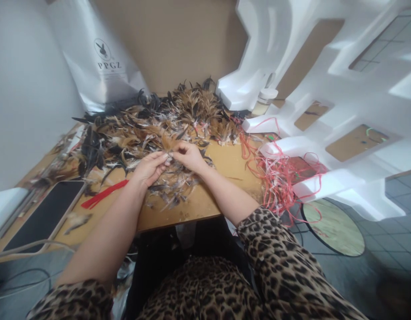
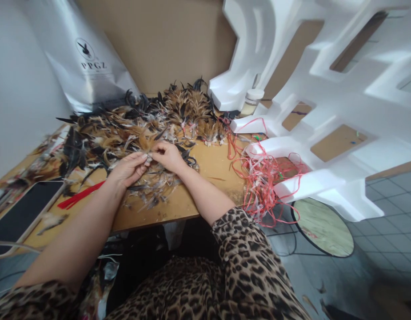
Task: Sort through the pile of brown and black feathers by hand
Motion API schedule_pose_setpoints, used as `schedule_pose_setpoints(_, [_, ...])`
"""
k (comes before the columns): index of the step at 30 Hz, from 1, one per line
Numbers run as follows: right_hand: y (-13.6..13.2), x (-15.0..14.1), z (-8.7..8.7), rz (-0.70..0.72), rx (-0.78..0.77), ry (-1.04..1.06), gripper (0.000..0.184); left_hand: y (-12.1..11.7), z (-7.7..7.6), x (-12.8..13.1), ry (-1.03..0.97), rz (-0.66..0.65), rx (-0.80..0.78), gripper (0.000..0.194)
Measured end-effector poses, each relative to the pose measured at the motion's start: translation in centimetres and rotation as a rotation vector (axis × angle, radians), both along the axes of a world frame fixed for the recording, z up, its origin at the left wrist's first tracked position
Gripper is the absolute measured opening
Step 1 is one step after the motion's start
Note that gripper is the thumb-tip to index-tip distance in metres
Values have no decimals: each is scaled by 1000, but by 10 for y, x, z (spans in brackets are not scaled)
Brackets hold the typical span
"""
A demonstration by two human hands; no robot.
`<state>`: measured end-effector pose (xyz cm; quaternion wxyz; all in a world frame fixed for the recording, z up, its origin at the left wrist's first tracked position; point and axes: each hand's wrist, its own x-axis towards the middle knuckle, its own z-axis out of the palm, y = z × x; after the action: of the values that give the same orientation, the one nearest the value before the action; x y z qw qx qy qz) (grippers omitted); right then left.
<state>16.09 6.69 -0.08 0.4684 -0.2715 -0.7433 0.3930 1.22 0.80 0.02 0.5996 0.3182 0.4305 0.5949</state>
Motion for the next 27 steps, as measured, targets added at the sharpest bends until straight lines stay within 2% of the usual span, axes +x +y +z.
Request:
schedule_pose_setpoints(4, [-5,-2,-1,-72,204,-49,15,0,0,-2,-30,8,-16,16])
schedule_pose_setpoints(7, [-8,-4,-3,-104,256,-60,14,0,2,-3,-99,-51,-53,18])
schedule_pose_setpoints(10, [-9,-6,-6,-64,97,-23,19,0,2,-1,-33,11,-36,19])
schedule_pose_setpoints(14, [-9,-8,-6,3,-211,37,30,1,-2,3,221,167,84,21])
schedule_pose_setpoints(17, [-11,-9,-3,-8,-316,64,32,1,-4,5,341,198,147,21])
schedule_pose_setpoints(19, [-11,-10,-1,-9,-343,111,33,0,-4,6,312,194,146,20])
schedule_pose_setpoints(24, [-11,-10,1,91,-417,206,37,0,1,8,9,72,62,23])
schedule_pose_setpoints(27, [-9,-8,2,105,-423,167,39,-1,4,8,12,46,7,27])
